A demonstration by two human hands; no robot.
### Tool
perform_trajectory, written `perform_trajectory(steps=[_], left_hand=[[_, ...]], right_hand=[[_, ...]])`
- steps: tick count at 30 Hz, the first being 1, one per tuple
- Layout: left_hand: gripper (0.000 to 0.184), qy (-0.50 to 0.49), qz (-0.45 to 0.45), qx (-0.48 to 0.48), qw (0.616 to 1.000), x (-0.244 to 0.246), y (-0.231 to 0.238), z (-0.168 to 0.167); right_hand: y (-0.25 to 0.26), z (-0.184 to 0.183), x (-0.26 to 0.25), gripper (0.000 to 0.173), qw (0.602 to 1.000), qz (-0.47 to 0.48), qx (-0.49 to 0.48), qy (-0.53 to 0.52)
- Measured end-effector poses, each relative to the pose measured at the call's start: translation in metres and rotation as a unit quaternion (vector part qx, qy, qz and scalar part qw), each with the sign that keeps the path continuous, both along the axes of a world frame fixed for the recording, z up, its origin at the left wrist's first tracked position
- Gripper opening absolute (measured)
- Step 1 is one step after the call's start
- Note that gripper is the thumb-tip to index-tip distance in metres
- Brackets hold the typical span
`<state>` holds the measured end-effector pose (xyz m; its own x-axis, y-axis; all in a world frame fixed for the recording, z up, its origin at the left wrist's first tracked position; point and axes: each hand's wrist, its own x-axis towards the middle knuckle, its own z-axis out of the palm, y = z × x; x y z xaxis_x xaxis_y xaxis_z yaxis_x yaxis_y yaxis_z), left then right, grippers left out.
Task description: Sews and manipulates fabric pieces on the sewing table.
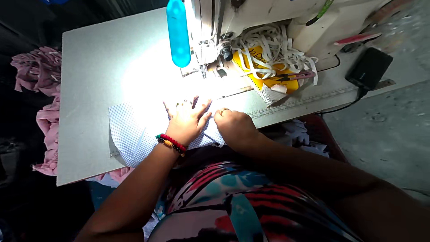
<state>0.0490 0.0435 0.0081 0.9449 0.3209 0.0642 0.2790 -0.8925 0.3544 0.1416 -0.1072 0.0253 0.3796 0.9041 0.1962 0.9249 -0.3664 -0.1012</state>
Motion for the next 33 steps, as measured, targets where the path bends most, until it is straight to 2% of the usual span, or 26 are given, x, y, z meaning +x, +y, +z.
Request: perform_trajectory(steps=[7,11,13,15,17,20,22,23,24,26,28,29,30,33], left_hand=[[0.049,0.034,-0.02,-0.004,0.999,0.019,0.03,0.002],[0.05,0.021,-0.055,0.019,0.998,0.029,0.053,-0.001],[0.051,0.037,-0.077,0.059,0.995,0.034,0.059,0.003],[0.041,0.025,-0.062,0.111,0.992,0.037,0.047,0.006],[0.024,-0.04,0.004,0.089,0.995,0.038,0.012,0.006],[0.029,-0.1,0.128,-0.114,0.98,0.035,-0.036,0.008],[0.036,-0.11,0.14,-0.166,0.97,0.031,-0.043,0.003],[0.039,-0.096,0.14,-0.163,0.972,0.03,-0.042,0.003],[0.041,-0.076,0.142,-0.153,0.975,0.029,-0.042,0.003],[0.046,-0.049,0.148,-0.132,0.979,0.031,-0.043,0.005],[0.045,-0.02,0.146,-0.113,0.983,0.033,-0.044,0.006],[0.04,-0.012,0.145,-0.103,0.984,0.034,-0.043,0.005],[0.037,-0.013,0.143,-0.096,0.985,0.036,-0.041,0.005],[0.034,-0.07,0.121,-0.094,0.986,0.035,-0.036,0.001]], right_hand=[[0.027,0.003,0.009,0.016,0.999,-0.023,-0.027,0.004],[0.044,0.01,0.008,0.018,0.995,-0.05,-0.086,0.005],[0.05,0.012,0.008,0.017,0.992,-0.06,-0.11,0.005],[0.051,0.01,0.009,0.02,0.991,-0.071,-0.109,0.011],[0.043,0.011,0.012,0.026,0.987,-0.09,-0.094,0.093],[0.007,0.015,0.029,0.036,0.938,-0.078,0.021,0.336],[-0.021,0.019,0.049,0.028,0.905,-0.022,0.077,0.418],[-0.033,0.026,0.062,0.019,0.908,0.003,0.07,0.412],[-0.041,0.035,0.075,0.014,0.931,0.008,0.049,0.361],[-0.047,0.05,0.094,0.022,0.983,-0.039,-0.004,0.179],[-0.043,0.056,0.091,0.023,0.992,-0.118,-0.027,0.038],[-0.041,0.054,0.082,0.019,0.991,-0.13,-0.01,0.002],[-0.041,0.049,0.068,0.018,0.992,-0.129,0.009,-0.002],[-0.034,0.017,0.033,0.035,0.985,-0.115,0.006,0.131]])
